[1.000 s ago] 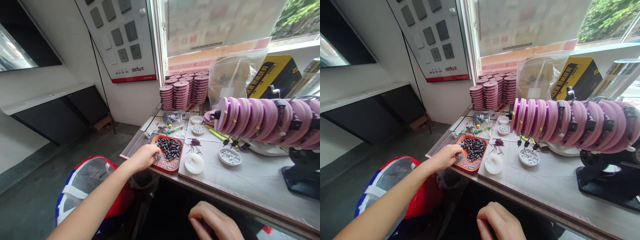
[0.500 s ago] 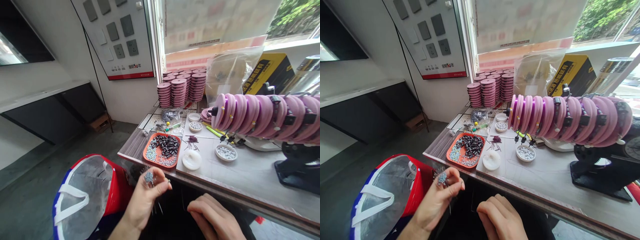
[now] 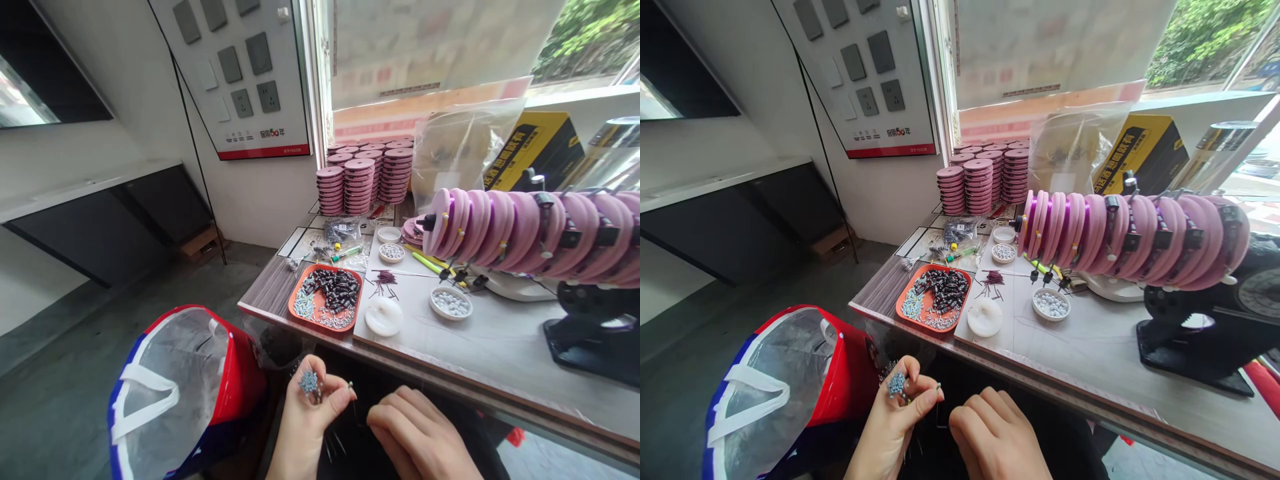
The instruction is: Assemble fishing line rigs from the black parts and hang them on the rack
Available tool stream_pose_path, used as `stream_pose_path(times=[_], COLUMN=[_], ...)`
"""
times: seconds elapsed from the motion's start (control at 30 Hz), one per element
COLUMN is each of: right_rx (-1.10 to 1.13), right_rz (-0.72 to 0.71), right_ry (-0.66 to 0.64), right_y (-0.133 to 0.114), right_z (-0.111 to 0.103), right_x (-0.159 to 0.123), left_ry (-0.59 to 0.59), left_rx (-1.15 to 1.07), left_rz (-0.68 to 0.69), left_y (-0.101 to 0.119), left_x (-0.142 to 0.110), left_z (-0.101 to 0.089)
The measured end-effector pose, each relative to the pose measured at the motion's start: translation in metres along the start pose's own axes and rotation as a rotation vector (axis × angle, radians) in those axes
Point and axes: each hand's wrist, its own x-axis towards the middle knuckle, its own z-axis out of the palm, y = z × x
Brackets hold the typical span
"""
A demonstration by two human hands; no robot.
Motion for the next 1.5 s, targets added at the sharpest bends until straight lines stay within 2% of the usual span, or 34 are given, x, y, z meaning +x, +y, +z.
stream_pose_path(times=[0.17,0.63,1.5], right_rx=[0.004,0.024,-0.004], right_rz=[-0.003,0.006,-0.003], right_ry=[-0.009,0.002,-0.002], right_y=[-0.0011,0.0004,-0.0007], right_z=[0.0015,0.0027,0.0041], right_x=[-0.0007,-0.0011,0.0000], left_ry=[0.028,-0.002,0.011], left_rx=[0.023,0.038,0.060], left_rz=[0.016,0.019,0.052], left_y=[0.0006,0.0007,-0.0004], left_x=[-0.0002,-0.0017,-0.0027], left_z=[0.0007,-0.0015,-0.0014])
